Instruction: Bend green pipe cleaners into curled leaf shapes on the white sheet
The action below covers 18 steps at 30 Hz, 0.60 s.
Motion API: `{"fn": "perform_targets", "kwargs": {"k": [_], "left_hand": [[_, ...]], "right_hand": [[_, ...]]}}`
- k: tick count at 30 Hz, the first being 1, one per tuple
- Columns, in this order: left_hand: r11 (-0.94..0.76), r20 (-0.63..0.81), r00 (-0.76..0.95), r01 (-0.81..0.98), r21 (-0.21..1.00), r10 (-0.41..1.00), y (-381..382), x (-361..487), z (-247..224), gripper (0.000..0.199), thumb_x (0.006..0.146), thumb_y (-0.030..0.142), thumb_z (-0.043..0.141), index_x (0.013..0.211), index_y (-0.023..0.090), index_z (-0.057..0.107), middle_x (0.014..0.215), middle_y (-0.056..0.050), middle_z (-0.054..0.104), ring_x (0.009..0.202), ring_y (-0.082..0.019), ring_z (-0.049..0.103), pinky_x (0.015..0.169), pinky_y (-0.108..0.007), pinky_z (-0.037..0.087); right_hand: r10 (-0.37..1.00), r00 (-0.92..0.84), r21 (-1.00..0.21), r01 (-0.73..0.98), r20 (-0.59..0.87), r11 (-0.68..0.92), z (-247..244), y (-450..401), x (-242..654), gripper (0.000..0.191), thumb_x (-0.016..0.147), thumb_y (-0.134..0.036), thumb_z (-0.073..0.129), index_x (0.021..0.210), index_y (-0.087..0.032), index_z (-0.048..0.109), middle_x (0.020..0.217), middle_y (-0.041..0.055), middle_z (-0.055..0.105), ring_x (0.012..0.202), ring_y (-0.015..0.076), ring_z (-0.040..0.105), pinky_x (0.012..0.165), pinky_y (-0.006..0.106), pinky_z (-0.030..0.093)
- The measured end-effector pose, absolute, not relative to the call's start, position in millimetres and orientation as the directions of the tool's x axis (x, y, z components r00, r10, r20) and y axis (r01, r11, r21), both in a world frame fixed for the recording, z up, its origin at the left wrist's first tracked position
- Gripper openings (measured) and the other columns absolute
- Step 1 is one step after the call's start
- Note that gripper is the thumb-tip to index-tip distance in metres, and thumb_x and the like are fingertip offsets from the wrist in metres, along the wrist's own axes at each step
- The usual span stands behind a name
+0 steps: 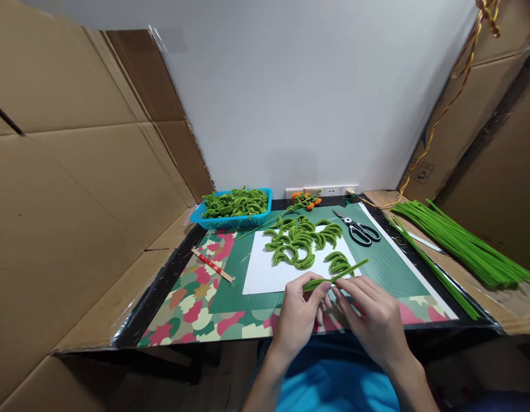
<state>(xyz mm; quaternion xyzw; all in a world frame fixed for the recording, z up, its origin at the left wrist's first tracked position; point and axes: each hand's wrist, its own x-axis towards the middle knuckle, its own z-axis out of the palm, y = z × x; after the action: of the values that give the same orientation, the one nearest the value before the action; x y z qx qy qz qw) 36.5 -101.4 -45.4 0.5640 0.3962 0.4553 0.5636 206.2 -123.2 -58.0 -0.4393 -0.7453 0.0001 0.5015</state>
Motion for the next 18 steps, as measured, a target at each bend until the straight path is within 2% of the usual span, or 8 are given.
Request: {"fn": "perform_targets", "kwargs": {"k": [5, 10, 18], "left_hand": [[-0.048, 0.072, 0.301, -0.085, 0.995, 0.951, -101.9, 36.0, -43.7, 0.036, 0.096, 0.051, 0.070, 0.093, 0.015, 0.064, 0.071, 0.001, 0.061, 0.045, -0.007, 0.049, 0.044, -0.019, 0.038], [-0.034, 0.067, 0.308, -0.111, 0.993, 0.949, -100.5, 36.2, -43.3, 0.031, 0.098, 0.046, 0.069, 0.102, 0.016, 0.064, 0.078, 0.000, 0.064, 0.048, -0.006, 0.053, 0.046, -0.017, 0.039], [-0.024, 0.055, 0.232, -0.134, 0.991, 0.971, -95.4, 36.5, -44.4, 0.034, 0.092, 0.046, 0.076, 0.104, 0.014, 0.070, 0.084, -0.004, 0.072, 0.045, -0.007, 0.057, 0.037, -0.016, 0.035]], "right_hand": [[0.639, -0.117, -0.419, 0.664, 0.760, 0.619, -57.5, -124.8, 202.8, 0.015, 0.101, -0.015, 0.064, 0.111, -0.021, 0.073, 0.091, 0.0072, 0.077, 0.079, 0.0218, 0.070, 0.071, 0.032, 0.051], [0.599, -0.062, -0.417, 0.661, 0.798, 0.624, -63.5, -122.7, 204.4, 0.017, 0.099, -0.012, 0.067, 0.111, -0.021, 0.074, 0.093, 0.0070, 0.078, 0.080, 0.0212, 0.073, 0.074, 0.031, 0.053], [0.606, -0.057, -0.449, 0.617, 0.793, 0.646, -65.2, -119.2, 204.8, 0.018, 0.099, -0.009, 0.066, 0.112, -0.020, 0.073, 0.096, 0.0072, 0.078, 0.085, 0.0206, 0.073, 0.076, 0.031, 0.056]]}}
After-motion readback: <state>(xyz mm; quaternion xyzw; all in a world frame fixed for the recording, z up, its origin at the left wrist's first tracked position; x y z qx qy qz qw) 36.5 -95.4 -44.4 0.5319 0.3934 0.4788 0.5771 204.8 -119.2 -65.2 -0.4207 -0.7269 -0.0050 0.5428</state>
